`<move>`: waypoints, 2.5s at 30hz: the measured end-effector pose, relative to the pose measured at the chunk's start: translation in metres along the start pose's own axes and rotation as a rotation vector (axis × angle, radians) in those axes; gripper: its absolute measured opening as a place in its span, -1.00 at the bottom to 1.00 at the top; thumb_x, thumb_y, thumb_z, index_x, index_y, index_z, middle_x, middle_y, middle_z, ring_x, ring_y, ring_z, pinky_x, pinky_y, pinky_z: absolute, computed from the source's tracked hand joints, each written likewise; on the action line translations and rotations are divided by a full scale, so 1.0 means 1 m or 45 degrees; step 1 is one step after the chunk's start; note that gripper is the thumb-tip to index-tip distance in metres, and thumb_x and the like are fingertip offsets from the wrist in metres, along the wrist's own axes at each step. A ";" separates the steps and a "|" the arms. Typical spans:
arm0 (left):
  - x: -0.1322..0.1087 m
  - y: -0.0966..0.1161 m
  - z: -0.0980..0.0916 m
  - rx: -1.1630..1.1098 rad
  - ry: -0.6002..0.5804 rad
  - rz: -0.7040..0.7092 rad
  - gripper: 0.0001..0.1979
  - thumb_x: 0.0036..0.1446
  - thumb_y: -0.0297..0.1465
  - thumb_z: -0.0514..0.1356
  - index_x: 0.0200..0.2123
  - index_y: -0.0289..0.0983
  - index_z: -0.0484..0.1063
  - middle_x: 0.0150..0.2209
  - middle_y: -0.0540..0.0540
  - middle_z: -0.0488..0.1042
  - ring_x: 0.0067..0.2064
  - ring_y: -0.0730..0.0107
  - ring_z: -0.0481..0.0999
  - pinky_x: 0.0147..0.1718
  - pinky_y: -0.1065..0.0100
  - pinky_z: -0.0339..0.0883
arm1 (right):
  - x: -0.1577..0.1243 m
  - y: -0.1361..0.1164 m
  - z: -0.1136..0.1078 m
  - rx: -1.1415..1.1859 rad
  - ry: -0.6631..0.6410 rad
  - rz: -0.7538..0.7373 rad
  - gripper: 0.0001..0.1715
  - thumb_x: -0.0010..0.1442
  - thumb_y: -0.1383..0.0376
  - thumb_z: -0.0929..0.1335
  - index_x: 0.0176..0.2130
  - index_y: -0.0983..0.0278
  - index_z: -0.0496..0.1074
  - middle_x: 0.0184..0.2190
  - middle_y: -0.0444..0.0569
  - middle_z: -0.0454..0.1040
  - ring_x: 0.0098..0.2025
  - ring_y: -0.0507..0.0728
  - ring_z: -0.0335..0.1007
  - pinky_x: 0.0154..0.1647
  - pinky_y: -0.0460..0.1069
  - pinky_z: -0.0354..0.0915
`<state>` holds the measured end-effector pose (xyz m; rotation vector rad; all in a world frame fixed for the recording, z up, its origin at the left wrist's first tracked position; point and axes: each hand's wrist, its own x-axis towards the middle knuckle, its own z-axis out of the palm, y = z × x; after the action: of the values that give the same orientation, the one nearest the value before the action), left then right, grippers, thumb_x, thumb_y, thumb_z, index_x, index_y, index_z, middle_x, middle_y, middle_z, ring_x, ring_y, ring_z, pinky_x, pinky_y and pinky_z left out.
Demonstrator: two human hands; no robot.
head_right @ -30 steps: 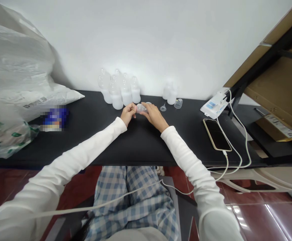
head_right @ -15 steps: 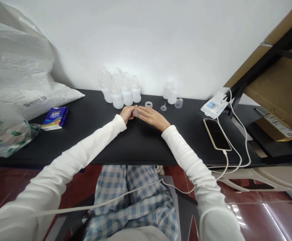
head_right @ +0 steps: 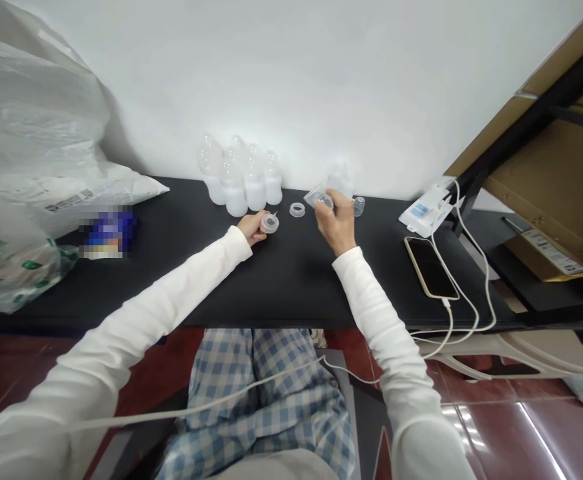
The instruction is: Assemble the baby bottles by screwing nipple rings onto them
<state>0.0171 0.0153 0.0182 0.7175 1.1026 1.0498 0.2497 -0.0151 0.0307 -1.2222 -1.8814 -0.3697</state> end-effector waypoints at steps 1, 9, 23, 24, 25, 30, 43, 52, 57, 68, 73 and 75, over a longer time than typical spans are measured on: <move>0.000 0.000 0.000 0.003 0.010 0.007 -0.69 0.06 -0.47 0.23 -0.62 -0.25 0.17 -0.75 0.11 0.09 -0.71 0.68 -0.01 -0.77 0.56 -0.25 | 0.002 0.005 -0.003 -0.045 0.075 0.079 -0.67 0.41 0.07 0.21 -0.09 0.18 0.44 0.12 0.22 0.40 0.23 0.36 0.32 0.23 0.39 0.27; -0.008 -0.003 0.004 0.052 -0.004 0.051 -0.73 0.08 -0.44 0.24 -0.60 -0.28 0.25 -0.73 0.09 0.14 -0.69 0.64 0.09 -0.76 0.57 -0.16 | 0.009 0.056 -0.010 -0.425 0.232 0.450 -0.39 0.36 0.07 0.20 0.26 0.33 0.21 0.06 0.29 0.31 0.12 0.36 0.30 0.16 0.36 0.23; -0.008 -0.003 0.003 0.084 -0.013 0.061 -0.73 0.12 -0.42 0.22 -0.59 -0.29 0.28 -0.71 0.09 0.15 -0.67 0.62 0.11 -0.76 0.56 -0.11 | 0.000 0.077 0.001 -0.577 -0.158 0.671 -0.51 0.36 0.15 0.17 0.09 0.39 0.39 -0.04 0.31 0.44 0.02 0.36 0.32 0.04 0.25 0.25; -0.008 -0.003 0.003 0.087 -0.006 0.057 -0.74 0.12 -0.42 0.23 -0.58 -0.29 0.28 -0.71 0.08 0.17 -0.67 0.62 0.13 -0.76 0.56 -0.10 | 0.001 0.075 0.001 -0.582 -0.134 0.676 -0.51 0.38 0.14 0.14 0.05 0.38 0.42 -0.06 0.31 0.45 0.01 0.36 0.33 0.04 0.25 0.24; -0.008 -0.003 0.003 0.090 0.005 0.051 -0.74 0.12 -0.41 0.24 -0.58 -0.29 0.29 -0.70 0.08 0.18 -0.67 0.61 0.15 -0.75 0.56 -0.09 | 0.002 0.074 0.000 -0.590 -0.104 0.678 -0.50 0.41 0.14 0.11 0.00 0.38 0.44 -0.08 0.30 0.45 0.00 0.36 0.33 0.04 0.26 0.24; -0.008 -0.003 0.004 0.081 0.000 0.051 -0.71 0.09 -0.27 0.34 -0.51 -0.30 0.35 -0.62 0.02 0.33 -0.61 0.57 0.30 -0.74 0.57 -0.04 | 0.005 0.068 -0.001 -0.605 0.076 0.640 -0.40 0.45 0.13 0.01 -0.13 0.36 0.46 -0.11 0.30 0.44 -0.01 0.36 0.33 0.04 0.30 0.20; 0.000 -0.022 0.001 0.362 -0.312 0.644 -0.57 -0.03 -0.02 0.39 -0.33 -0.25 0.46 -0.22 -0.10 0.56 -0.14 0.30 0.55 -0.47 0.47 0.39 | 0.003 -0.017 0.010 -0.003 -0.359 -0.164 -0.57 0.42 0.10 0.18 0.09 0.27 0.38 -0.07 0.14 0.52 -0.01 0.27 0.41 0.05 0.16 0.18; 0.006 -0.029 0.001 0.304 -0.467 0.815 -0.55 -0.04 -0.02 0.42 -0.33 -0.27 0.45 0.16 -0.26 0.49 0.22 0.04 0.46 0.22 0.03 0.29 | -0.003 -0.020 0.026 0.293 -0.326 -0.081 -0.51 0.37 -0.01 0.29 0.11 0.25 0.36 -0.09 0.14 0.56 -0.10 0.25 0.48 -0.02 0.16 0.34; 0.006 -0.030 0.001 0.216 -0.450 0.692 -0.53 -0.11 -0.08 0.46 -0.31 -0.24 0.38 0.06 -0.19 0.56 0.15 0.12 0.52 0.15 0.07 0.36 | -0.004 -0.015 0.029 0.345 -0.358 -0.081 -0.55 0.37 -0.01 0.29 0.08 0.23 0.38 -0.05 0.15 0.56 -0.07 0.27 0.48 -0.01 0.19 0.37; 0.004 -0.028 -0.001 0.338 -0.430 0.663 -0.48 0.09 -0.16 0.34 0.08 -0.19 0.36 0.04 -0.18 0.55 -0.02 0.24 0.56 -0.12 0.25 0.43 | -0.004 -0.012 0.032 0.261 -0.387 -0.099 -0.62 0.42 0.02 0.23 -0.05 0.22 0.43 -0.12 0.13 0.59 -0.11 0.27 0.48 -0.04 0.19 0.33; 0.002 -0.030 0.002 0.462 -0.391 0.691 -0.49 0.21 -0.10 0.24 0.17 -0.16 0.36 -0.13 -0.09 0.55 -0.23 0.40 0.50 -0.22 0.33 0.39 | -0.004 -0.013 0.033 0.262 -0.413 -0.127 -0.59 0.43 0.02 0.20 -0.05 0.24 0.42 -0.12 0.15 0.56 -0.11 0.28 0.45 -0.04 0.19 0.32; 0.000 -0.032 0.004 0.511 -0.363 0.708 -0.52 0.26 -0.06 0.19 0.15 -0.15 0.36 -0.23 -0.04 0.51 -0.29 0.43 0.45 -0.27 0.35 0.36 | -0.003 -0.014 0.034 0.260 -0.429 -0.128 -0.60 0.44 0.03 0.19 -0.06 0.23 0.42 -0.14 0.13 0.55 -0.11 0.27 0.44 -0.04 0.19 0.32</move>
<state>0.0306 0.0036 -0.0084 1.5098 0.8884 1.1472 0.2215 -0.0027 0.0102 -1.1053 -2.2123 -0.0205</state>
